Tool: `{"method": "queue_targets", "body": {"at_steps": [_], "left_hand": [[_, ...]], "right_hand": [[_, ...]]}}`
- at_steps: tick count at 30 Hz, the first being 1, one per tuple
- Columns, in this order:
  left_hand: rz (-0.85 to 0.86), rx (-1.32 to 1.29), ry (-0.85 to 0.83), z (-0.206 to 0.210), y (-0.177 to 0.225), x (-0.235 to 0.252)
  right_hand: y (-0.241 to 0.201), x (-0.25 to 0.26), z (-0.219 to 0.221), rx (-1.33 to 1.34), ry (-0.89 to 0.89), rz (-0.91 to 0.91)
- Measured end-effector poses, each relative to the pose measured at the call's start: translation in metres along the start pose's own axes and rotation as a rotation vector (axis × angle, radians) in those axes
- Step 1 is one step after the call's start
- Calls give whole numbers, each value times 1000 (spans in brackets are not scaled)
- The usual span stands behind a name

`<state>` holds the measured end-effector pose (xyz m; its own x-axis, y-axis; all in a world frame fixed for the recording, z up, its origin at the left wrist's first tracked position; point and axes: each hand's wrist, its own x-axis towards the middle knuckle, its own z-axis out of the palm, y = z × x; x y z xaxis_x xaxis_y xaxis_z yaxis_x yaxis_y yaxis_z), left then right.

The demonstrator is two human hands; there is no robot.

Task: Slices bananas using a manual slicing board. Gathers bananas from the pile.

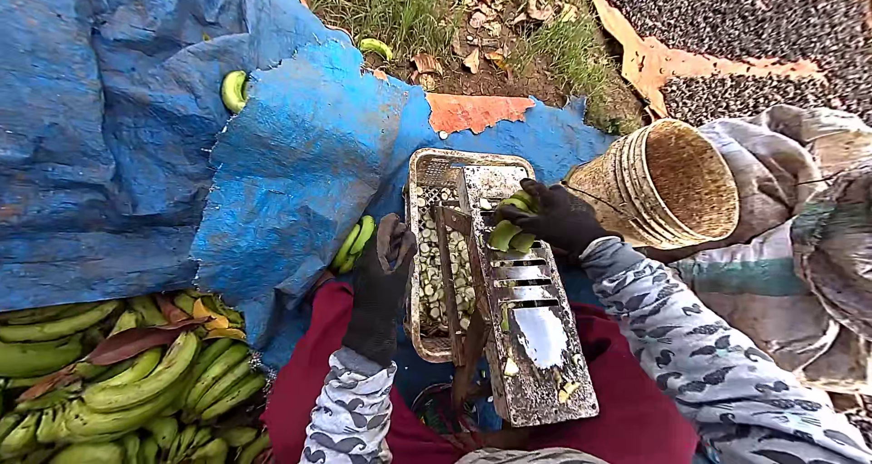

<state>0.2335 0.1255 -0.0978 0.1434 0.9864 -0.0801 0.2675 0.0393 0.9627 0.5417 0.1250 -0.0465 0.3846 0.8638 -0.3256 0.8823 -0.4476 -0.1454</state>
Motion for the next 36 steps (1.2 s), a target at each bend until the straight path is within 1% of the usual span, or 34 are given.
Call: {"method": "queue_targets", "body": {"at_steps": [1,3,4,6,8,10,12,13,15,16,18,19,20,23,24,26,28,29,31,32,33,34,36], "left_hand": [[-8,4,2,2,0,0],[-17,-16,-3,3,0,0],[-17,-29,-6,4,-1,1],[-20,-30,-30,8,-1,0],[-12,-7,-26,11,1,0],[-22,-7,-29,13,0,0],[-57,21,-38,12,3,1],[-65,30,-43,13,5,2],[-48,50,-39,18,7,4],[-34,61,-40,21,7,4],[-16,80,-44,25,7,4],[-12,89,-49,26,6,4],[-24,86,-66,28,6,3],[-59,69,-72,28,11,2],[-63,71,-62,27,12,1],[-50,69,-58,26,11,-1],[-27,48,-66,28,9,-3],[-16,30,-66,27,9,-4],[-7,8,-55,24,9,-4],[-15,4,-50,22,8,-5],[-25,7,-51,21,7,-7],[-29,13,-53,21,5,-7],[-20,11,-48,21,1,-6]], "right_hand": [[12,-11,-7,63,-16,-29],[41,-27,-12,203,34,-198],[53,-28,-11,197,39,-299],[62,-24,1,71,1,-406],[60,-11,18,-70,71,-519],[51,-2,20,-238,162,-615],[38,-8,17,-347,155,-654],[37,-12,19,-366,170,-690],[36,-10,25,-290,156,-776],[34,-6,27,-233,107,-818],[28,1,30,-213,-1,-872],[27,0,32,-223,-41,-843],[31,-6,33,-218,-41,-781],[51,-46,34,-148,111,-534],[57,-65,36,-130,172,-485],[65,-104,47,-76,287,-473],[65,-128,66,7,414,-538],[60,-131,76,7,474,-589],[44,-113,87,-52,556,-636],[37,-94,89,-60,571,-613],[29,-70,88,-54,545,-557],[20,-43,84,-45,481,-469],[-3,6,66,-53,336,-257]]}}
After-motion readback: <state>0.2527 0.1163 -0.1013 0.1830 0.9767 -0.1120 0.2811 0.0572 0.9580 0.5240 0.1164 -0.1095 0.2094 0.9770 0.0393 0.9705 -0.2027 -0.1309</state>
